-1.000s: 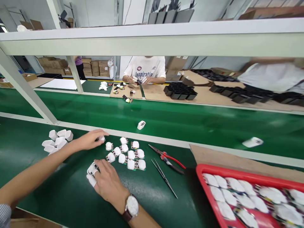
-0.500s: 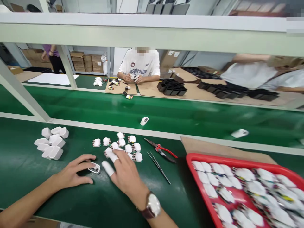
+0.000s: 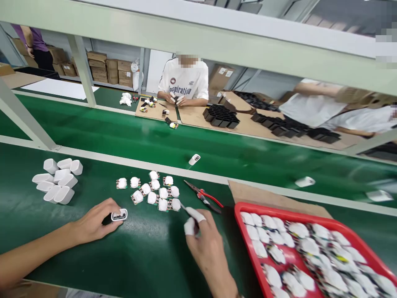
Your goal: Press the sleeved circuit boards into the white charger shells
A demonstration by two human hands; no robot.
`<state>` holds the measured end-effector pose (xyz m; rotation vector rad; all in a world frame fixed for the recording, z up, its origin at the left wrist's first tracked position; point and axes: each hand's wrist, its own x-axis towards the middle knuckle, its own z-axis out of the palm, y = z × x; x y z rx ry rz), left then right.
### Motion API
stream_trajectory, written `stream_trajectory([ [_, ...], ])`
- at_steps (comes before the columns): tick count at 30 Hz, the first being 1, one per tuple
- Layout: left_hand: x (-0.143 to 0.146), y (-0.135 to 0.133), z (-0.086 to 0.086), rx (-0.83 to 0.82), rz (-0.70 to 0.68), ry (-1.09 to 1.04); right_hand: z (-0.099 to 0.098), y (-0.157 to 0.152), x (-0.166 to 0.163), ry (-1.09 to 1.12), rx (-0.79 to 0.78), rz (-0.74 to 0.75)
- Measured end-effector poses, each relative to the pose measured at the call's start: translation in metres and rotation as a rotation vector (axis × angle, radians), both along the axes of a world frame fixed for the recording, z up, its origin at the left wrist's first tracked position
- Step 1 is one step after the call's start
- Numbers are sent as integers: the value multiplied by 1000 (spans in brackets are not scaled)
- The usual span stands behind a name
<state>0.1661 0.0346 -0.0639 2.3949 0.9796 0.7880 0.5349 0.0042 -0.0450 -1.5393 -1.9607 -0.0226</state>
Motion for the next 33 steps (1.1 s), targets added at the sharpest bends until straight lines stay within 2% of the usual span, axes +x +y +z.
stream_trajectory([
  [2, 1, 0, -4, -61, 43, -37, 11, -5, -31, 54, -17, 218],
  [4, 1, -1, -8, -90, 61, -55, 15, -7, -61, 16, -17, 375],
  [9, -2, -3, -13, -130, 64, -64, 9, 0, -103, -123, 49, 472],
  [15, -4, -3, -15, -188, 70, -57, 10, 12, -108, -192, 20, 517],
  [21, -5, -3, -17, -270, 77, -74, 6, 20, -111, -166, -28, 554],
  [27, -5, -3, -18, -265, 63, -106, 9, 39, -116, -142, -88, 674],
  [33, -3, -2, -11, -316, 76, -55, 24, 41, -119, -384, 42, 780],
])
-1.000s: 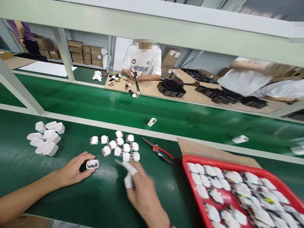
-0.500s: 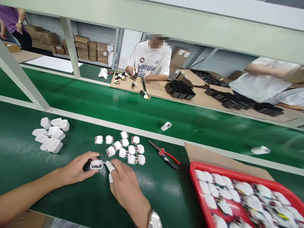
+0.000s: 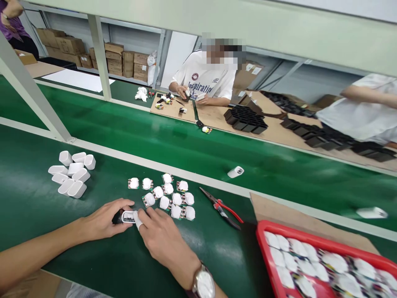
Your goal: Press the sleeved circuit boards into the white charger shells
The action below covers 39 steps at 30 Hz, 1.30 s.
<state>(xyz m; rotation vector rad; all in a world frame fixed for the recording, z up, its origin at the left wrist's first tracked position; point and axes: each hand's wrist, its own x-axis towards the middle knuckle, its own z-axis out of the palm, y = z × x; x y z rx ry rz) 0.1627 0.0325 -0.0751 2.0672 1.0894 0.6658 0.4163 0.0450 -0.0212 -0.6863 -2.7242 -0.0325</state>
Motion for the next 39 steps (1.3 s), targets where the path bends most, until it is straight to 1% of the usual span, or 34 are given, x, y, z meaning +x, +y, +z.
stream_trajectory([
  [2, 0, 0, 0, 4, 14, -13, 5, -3, 3, -15, 21, -22],
  [6, 0, -1, -6, 23, 25, -43, 10, -8, 11, 41, -35, -115],
  [10, -1, 0, -10, 45, 27, -40, 7, -11, 6, 33, -89, -120],
  [13, 0, 1, -10, 68, 32, -30, 4, -11, -1, -2, -90, -133],
  [15, 0, 1, -9, 78, 35, -17, 0, -11, 2, 40, -74, -147],
  [17, -1, -1, -5, 107, 34, -6, -6, -12, 17, 152, -58, -212],
  [18, -2, -1, -3, 140, 26, -7, -10, -13, 29, 223, -55, -278],
  [21, -6, -4, 2, 353, -25, -37, -26, -17, 77, 376, -32, -570],
  [23, -7, -5, 6, 504, -69, -41, -39, -21, 111, 363, 17, -752],
  [24, -7, -5, 7, 549, -86, -30, -46, -23, 126, 326, 46, -817],
  [27, -4, -4, 12, 583, -102, 15, -67, -28, 158, 193, 120, -921],
  [29, -3, -4, 15, 609, -93, 11, -76, -27, 167, 123, 167, -937],
  [31, -1, -4, 18, 639, -84, -2, -77, -25, 166, 73, 216, -917],
  [32, 0, -4, 18, 643, -82, 0, -75, -23, 162, 60, 233, -897],
  [34, 2, -5, 19, 620, -87, 15, -63, -18, 151, 74, 254, -848],
  [36, 4, -6, 20, 511, -93, -3, -47, -13, 135, 143, 250, -780],
  [39, 2, 1, 30, 194, -12, -155, -24, -5, 106, 272, 191, -612],
])
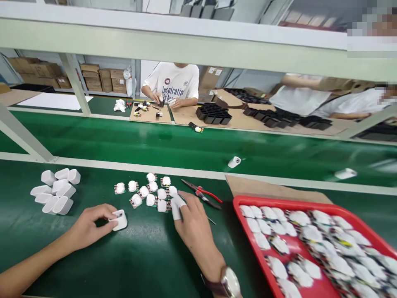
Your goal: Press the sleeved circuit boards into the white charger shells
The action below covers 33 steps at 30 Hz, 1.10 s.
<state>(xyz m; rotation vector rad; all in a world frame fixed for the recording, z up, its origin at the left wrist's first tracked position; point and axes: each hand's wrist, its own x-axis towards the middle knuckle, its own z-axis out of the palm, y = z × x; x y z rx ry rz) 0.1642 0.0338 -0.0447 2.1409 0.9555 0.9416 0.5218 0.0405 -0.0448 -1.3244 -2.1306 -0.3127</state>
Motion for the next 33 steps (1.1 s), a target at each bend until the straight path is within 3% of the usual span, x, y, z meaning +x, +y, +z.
stream_trajectory([
  [2, -8, 20, 16, -132, 81, -57, 10, 6, -21, 37, -33, 131],
  [3, -14, 36, 26, -119, 134, -29, 12, 9, -32, 37, -50, 186],
  [6, -36, 105, 59, 52, 363, 252, 14, 20, -67, -11, -112, 298],
  [8, -54, 155, 76, 38, 524, 414, 11, 28, -90, -67, -151, 338],
  [11, -80, 212, 86, 0, 664, 494, 7, 41, -117, -141, -178, 360],
  [13, -95, 229, 85, -44, 695, 532, 4, 51, -128, -173, -197, 365],
  [17, -119, 215, 84, -66, 665, 552, 2, 70, -136, -226, -261, 363],
  [21, -138, 165, 92, -56, 520, 588, 6, 82, -147, -280, -319, 400],
  [25, -146, 122, 91, -32, 367, 771, 12, 76, -163, -324, -348, 468],
  [29, -132, 112, 82, 34, 359, 794, 16, 51, -162, -339, -351, 486],
  [33, -88, 93, 74, 65, 288, 685, 13, 21, -142, -273, -351, 493],
])
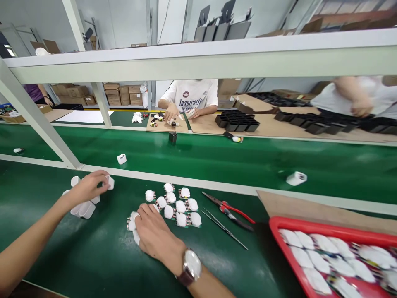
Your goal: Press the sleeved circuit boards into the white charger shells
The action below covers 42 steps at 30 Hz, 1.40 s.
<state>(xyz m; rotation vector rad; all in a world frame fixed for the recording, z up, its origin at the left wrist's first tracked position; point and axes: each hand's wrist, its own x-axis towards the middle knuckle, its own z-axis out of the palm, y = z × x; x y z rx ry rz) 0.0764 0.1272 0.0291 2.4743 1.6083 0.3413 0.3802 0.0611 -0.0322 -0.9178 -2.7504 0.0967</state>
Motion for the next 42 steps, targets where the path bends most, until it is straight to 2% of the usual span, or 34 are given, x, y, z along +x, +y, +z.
stream_trajectory([
  [3, 41, -30, -12, -70, -177, -159, -6, -19, 17, 51, -13, -3],
  [5, 59, -49, -22, -122, -240, -232, -10, -28, 26, 76, -36, -15],
  [8, 66, -62, -39, -171, -197, -340, -17, -36, 33, 121, -51, -35],
  [12, 59, -63, -62, -227, -135, -439, -23, -38, 34, 210, -18, -50],
  [17, 66, -70, -81, -193, -139, -480, -18, -34, 30, 525, -14, -69],
  [20, 74, -77, -84, -148, -221, -464, -14, -32, 30, 605, 46, -94],
  [24, 77, -82, -81, -77, -281, -434, -16, -32, 32, 526, 63, -87],
  [29, 76, -83, -81, -82, -300, -419, -15, -34, 33, 489, 71, -123],
  [42, 79, -83, -79, -112, -316, -417, -11, -35, 29, 325, 86, -107],
])
